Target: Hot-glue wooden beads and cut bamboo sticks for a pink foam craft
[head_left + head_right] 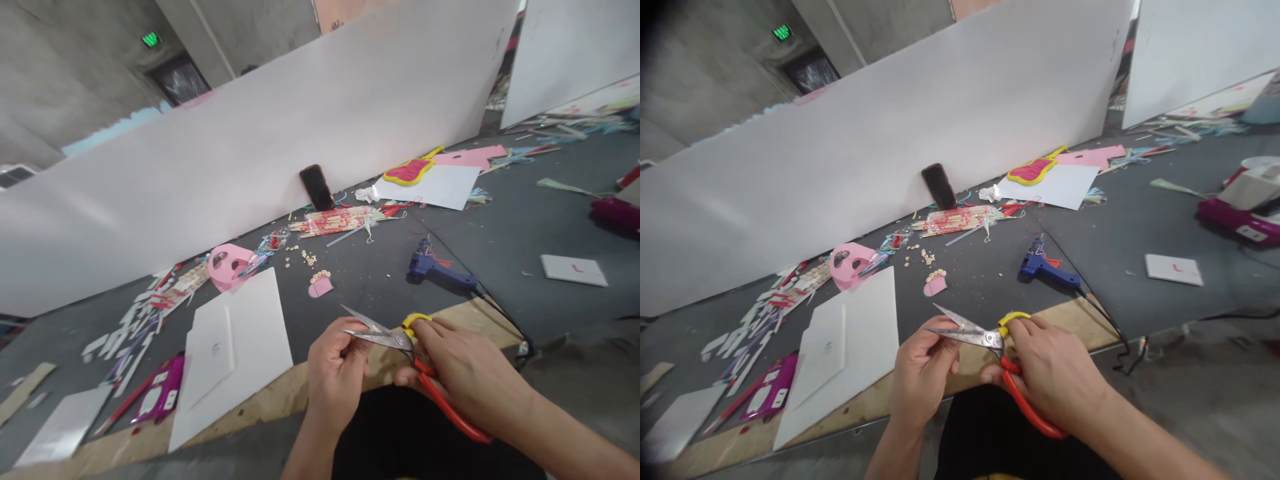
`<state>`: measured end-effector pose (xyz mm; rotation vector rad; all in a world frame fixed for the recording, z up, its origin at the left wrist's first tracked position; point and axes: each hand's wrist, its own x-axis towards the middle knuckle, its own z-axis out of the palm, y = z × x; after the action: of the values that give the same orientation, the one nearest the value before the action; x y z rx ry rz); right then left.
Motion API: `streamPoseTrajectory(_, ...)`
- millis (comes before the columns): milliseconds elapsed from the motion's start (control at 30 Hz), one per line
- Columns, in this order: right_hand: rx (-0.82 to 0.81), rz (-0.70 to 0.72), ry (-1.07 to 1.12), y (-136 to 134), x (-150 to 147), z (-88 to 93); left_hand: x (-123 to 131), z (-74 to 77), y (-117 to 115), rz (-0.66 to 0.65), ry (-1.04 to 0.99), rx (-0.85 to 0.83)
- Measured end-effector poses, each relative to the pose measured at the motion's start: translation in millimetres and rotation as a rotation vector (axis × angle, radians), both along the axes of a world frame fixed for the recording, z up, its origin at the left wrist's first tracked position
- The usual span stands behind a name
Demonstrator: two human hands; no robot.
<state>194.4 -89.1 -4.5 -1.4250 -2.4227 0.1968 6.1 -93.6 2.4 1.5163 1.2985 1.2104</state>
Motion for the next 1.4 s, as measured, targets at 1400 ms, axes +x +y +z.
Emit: streamPoseTrajectory(1400,-0.197,-0.036,0.005,11.1,4.0,2.2,2.8,-8.3,13.0,0.037,0.065,-0.067)
